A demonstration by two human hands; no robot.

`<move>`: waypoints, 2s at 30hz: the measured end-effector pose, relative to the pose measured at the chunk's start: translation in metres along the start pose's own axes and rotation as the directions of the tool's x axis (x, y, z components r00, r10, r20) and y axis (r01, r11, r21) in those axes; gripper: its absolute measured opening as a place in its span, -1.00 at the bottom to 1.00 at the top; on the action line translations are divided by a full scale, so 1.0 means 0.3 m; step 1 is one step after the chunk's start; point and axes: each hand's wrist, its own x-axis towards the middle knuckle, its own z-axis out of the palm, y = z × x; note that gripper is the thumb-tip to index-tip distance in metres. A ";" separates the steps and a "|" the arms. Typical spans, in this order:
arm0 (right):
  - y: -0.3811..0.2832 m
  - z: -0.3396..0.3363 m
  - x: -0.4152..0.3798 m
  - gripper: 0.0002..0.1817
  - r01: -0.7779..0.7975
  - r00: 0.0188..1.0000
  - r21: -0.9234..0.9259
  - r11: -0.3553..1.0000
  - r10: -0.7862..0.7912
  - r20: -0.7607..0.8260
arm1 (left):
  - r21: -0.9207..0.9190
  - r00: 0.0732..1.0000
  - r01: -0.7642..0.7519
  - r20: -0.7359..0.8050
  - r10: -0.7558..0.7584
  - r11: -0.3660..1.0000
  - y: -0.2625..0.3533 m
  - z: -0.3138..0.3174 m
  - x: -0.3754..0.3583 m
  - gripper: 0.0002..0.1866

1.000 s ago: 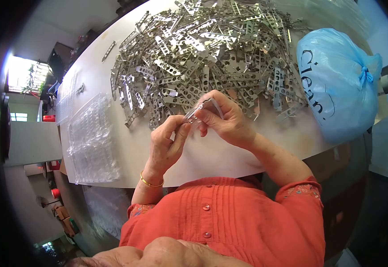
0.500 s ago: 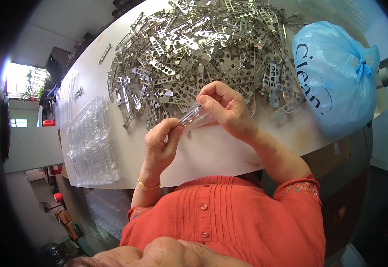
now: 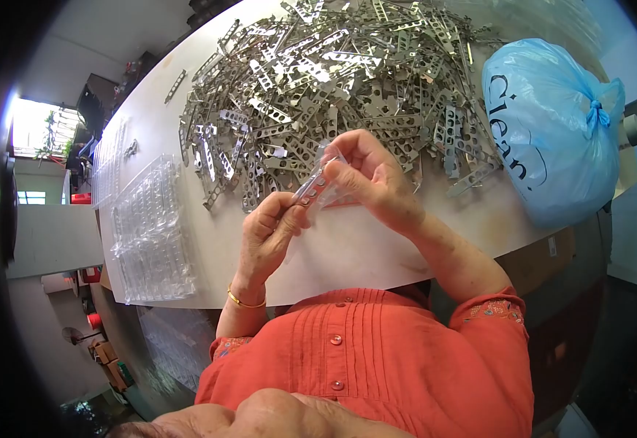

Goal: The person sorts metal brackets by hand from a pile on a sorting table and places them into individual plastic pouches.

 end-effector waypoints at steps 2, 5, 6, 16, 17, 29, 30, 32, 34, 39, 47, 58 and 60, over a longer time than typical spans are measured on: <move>-0.002 0.003 -0.007 -0.83 -0.168 0.978 0.099 0.981 0.154 0.140 | 0.000 1.000 -0.006 -0.008 0.006 1.000 -0.001 0.001 0.002 -0.83; 0.005 0.011 -0.013 -0.81 -0.165 0.977 0.035 0.986 0.159 0.145 | -0.010 1.000 -0.006 -0.011 0.006 1.000 -0.009 0.011 0.000 -0.86; 0.006 0.011 -0.009 -0.81 -0.169 0.970 0.041 0.985 0.159 0.182 | -0.004 1.000 -0.012 0.005 0.012 1.000 -0.006 0.017 0.006 -0.87; 0.012 0.044 -0.022 -0.86 -0.075 0.983 -0.139 0.987 0.097 0.158 | 0.219 0.940 -0.308 -0.081 0.331 0.926 -0.010 0.005 0.005 -0.86; 0.015 0.047 -0.024 -0.86 -0.055 0.982 -0.155 0.986 0.082 0.168 | 0.299 0.930 -0.313 -0.095 0.354 0.902 0.001 -0.006 0.000 -0.88; 0.040 0.071 -0.040 -0.60 -0.022 0.963 -0.148 0.989 0.061 0.263 | 0.653 0.804 -0.377 -0.121 0.582 0.657 0.012 -0.203 -0.098 -0.89; 0.032 0.069 -0.034 -0.60 -0.019 0.964 -0.146 0.989 0.057 0.262 | 0.664 0.793 -0.323 -0.198 0.576 0.674 0.030 -0.260 -0.128 -0.90; 0.030 0.061 -0.031 -0.57 -0.013 0.968 -0.157 0.988 0.051 0.247 | 0.725 0.755 -0.189 -0.324 0.570 0.662 0.067 -0.400 -0.206 -0.91; 0.026 0.054 -0.029 -0.57 -0.028 0.967 -0.148 0.989 0.064 0.247 | 0.755 0.690 -0.008 -0.470 0.550 0.656 0.078 -0.553 -0.291 -0.92; 0.041 0.047 -0.026 -0.57 -0.065 0.967 -0.134 0.989 0.096 0.237 | 0.738 0.448 0.538 -0.661 0.602 0.409 -0.033 -1.010 -0.556 -0.93; 0.065 0.045 -0.022 -0.62 -0.078 0.973 -0.134 0.988 0.105 0.204 | 0.353 0.246 0.847 -0.923 0.296 0.397 -0.281 -1.391 -0.858 -0.85; 0.073 0.059 -0.019 -0.64 -0.113 0.978 -0.123 0.986 0.132 0.158 | 0.261 0.254 0.927 -0.965 0.063 0.271 -0.407 -1.476 -0.798 -0.87; 0.074 0.057 -0.017 -0.64 -0.118 0.978 -0.113 0.986 0.135 0.158 | 0.261 0.261 0.940 -0.965 0.029 0.222 -0.415 -1.477 -0.797 -0.86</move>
